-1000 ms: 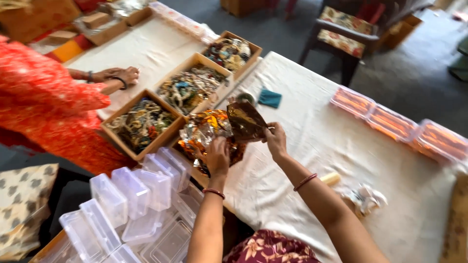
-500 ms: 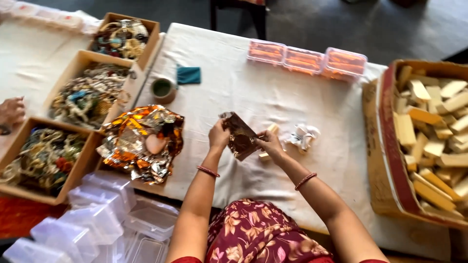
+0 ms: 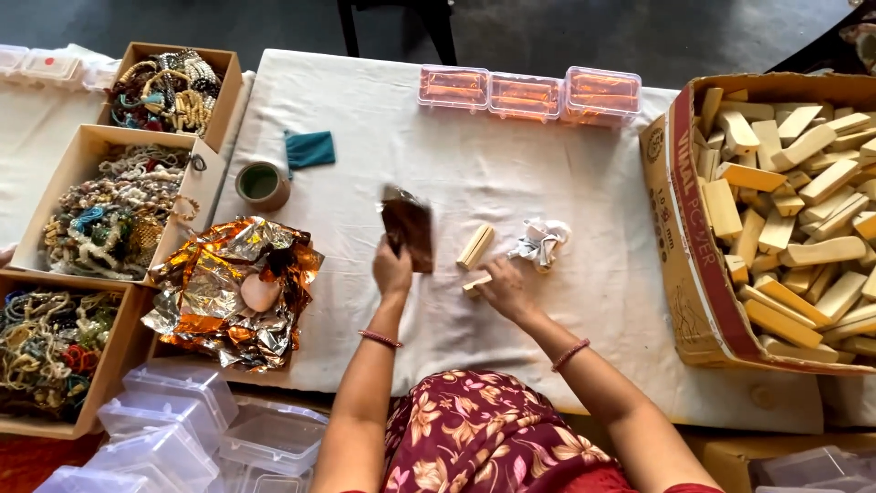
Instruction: Wrapping small wooden blocks in gold and silver foil and organizing them into plastic containers at a workstation.
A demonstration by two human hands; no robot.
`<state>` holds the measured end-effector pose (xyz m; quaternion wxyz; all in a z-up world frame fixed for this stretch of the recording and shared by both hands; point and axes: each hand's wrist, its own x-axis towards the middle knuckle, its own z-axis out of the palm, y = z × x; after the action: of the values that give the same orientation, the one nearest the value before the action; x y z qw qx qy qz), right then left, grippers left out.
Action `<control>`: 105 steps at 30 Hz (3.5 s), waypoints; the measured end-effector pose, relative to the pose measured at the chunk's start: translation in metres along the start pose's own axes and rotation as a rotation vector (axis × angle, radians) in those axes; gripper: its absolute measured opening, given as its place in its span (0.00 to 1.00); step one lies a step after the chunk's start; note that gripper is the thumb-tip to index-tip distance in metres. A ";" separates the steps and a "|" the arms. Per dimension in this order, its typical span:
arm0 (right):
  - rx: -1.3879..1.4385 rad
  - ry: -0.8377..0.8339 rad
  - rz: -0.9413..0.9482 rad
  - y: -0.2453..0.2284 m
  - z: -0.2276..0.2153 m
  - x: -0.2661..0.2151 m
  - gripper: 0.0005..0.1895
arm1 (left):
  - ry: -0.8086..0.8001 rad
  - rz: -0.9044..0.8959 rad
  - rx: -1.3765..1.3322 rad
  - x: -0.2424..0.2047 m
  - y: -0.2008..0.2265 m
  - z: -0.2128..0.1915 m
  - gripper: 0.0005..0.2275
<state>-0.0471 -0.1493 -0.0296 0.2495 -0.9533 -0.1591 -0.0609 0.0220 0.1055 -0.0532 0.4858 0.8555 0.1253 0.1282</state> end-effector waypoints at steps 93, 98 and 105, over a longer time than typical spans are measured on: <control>-0.061 0.020 0.097 -0.001 -0.024 -0.047 0.29 | -0.261 0.687 0.647 -0.079 0.009 0.002 0.25; -0.020 0.083 0.171 0.012 -0.015 -0.044 0.17 | -0.272 0.677 0.649 -0.079 0.014 -0.002 0.25; -0.323 0.087 -0.094 0.029 0.014 -0.061 0.03 | -0.266 0.681 0.643 -0.079 0.013 -0.002 0.25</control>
<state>-0.0943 -0.1827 -0.0670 0.0968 -0.9690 -0.1806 -0.1383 -0.0516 0.0733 -0.0484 0.1391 0.9636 -0.1918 0.1241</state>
